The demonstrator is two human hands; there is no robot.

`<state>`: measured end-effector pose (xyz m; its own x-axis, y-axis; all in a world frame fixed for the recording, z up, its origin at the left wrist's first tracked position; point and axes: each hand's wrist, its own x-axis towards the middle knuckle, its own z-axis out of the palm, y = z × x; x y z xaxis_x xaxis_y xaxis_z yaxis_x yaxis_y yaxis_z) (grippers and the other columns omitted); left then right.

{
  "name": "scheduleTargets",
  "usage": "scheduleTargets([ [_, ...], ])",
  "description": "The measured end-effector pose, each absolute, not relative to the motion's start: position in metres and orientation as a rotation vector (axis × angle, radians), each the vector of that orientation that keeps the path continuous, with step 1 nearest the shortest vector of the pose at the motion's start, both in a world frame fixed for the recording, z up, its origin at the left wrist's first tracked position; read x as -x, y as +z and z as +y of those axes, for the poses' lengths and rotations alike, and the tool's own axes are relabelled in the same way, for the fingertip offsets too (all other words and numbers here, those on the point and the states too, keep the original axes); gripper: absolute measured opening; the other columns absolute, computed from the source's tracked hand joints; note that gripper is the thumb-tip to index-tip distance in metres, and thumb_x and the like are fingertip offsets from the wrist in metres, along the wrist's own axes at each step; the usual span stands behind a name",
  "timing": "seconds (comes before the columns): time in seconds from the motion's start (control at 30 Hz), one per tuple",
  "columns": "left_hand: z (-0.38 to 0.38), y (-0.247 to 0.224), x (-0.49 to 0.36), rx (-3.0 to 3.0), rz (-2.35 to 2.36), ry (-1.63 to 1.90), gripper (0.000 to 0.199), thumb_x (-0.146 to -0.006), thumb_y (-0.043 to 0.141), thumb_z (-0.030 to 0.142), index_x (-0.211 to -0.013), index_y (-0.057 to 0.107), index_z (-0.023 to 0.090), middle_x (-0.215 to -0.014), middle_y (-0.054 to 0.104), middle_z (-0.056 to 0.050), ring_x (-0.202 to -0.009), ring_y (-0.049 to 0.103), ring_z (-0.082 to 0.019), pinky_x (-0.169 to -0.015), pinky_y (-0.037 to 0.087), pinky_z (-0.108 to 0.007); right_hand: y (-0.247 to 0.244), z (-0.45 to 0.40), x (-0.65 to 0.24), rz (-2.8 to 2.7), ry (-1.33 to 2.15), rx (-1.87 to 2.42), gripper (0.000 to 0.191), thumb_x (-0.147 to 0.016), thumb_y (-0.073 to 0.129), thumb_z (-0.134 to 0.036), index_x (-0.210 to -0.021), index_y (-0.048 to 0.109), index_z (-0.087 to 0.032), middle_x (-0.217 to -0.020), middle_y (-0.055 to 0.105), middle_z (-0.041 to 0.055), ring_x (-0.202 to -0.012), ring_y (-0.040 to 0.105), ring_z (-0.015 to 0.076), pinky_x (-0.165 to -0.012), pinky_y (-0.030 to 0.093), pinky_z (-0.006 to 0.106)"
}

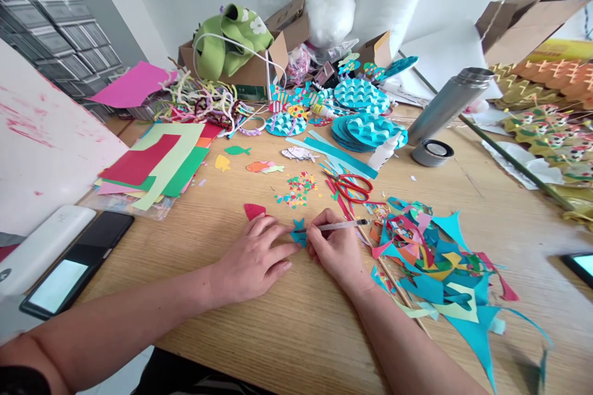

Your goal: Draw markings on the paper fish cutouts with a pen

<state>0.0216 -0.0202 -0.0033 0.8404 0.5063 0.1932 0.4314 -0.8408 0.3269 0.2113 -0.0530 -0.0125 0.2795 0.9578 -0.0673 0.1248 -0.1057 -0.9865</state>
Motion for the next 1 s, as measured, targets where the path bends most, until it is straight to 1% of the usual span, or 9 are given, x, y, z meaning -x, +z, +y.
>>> scheduleTargets([
  [0.3,-0.0213,-0.0020,-0.0218,-2.745,0.723,0.398,0.029,-0.095,0.054,0.032,-0.121,0.063,0.026,-0.128,0.054,-0.007,-0.122,0.039,-0.028,-0.110,0.031,-0.052,-0.0134,-0.0526,-0.2114,-1.049,1.001,1.477,0.018,-0.073,0.065,-0.029,-0.068,0.049,-0.023,-0.045,0.055,-0.0053,-0.032,0.049,0.0104,-0.029,0.038,0.019],
  [0.53,-0.0209,-0.0022,-0.0217,-2.740,0.715,0.393,0.026,-0.095,0.053,0.032,-0.117,0.065,0.025,-0.129,0.054,-0.007,-0.122,0.039,-0.028,-0.111,0.029,-0.053,-0.0119,-0.0537,-0.2111,-1.076,0.993,1.480,0.019,-0.073,0.065,-0.030,-0.067,0.049,-0.022,-0.044,0.055,-0.0050,-0.032,0.048,0.0100,-0.029,0.038,0.018],
  [1.0,-0.0215,-0.0013,-0.0217,-2.751,0.726,0.400,0.026,-0.095,0.054,0.032,-0.117,0.065,0.025,-0.129,0.054,-0.006,-0.122,0.039,-0.028,-0.112,0.029,-0.052,-0.0100,-0.0537,-0.2105,-1.059,1.013,1.490,0.024,-0.072,0.069,-0.035,-0.067,0.049,-0.023,-0.044,0.056,-0.0047,-0.031,0.048,0.0101,-0.030,0.038,0.019],
])
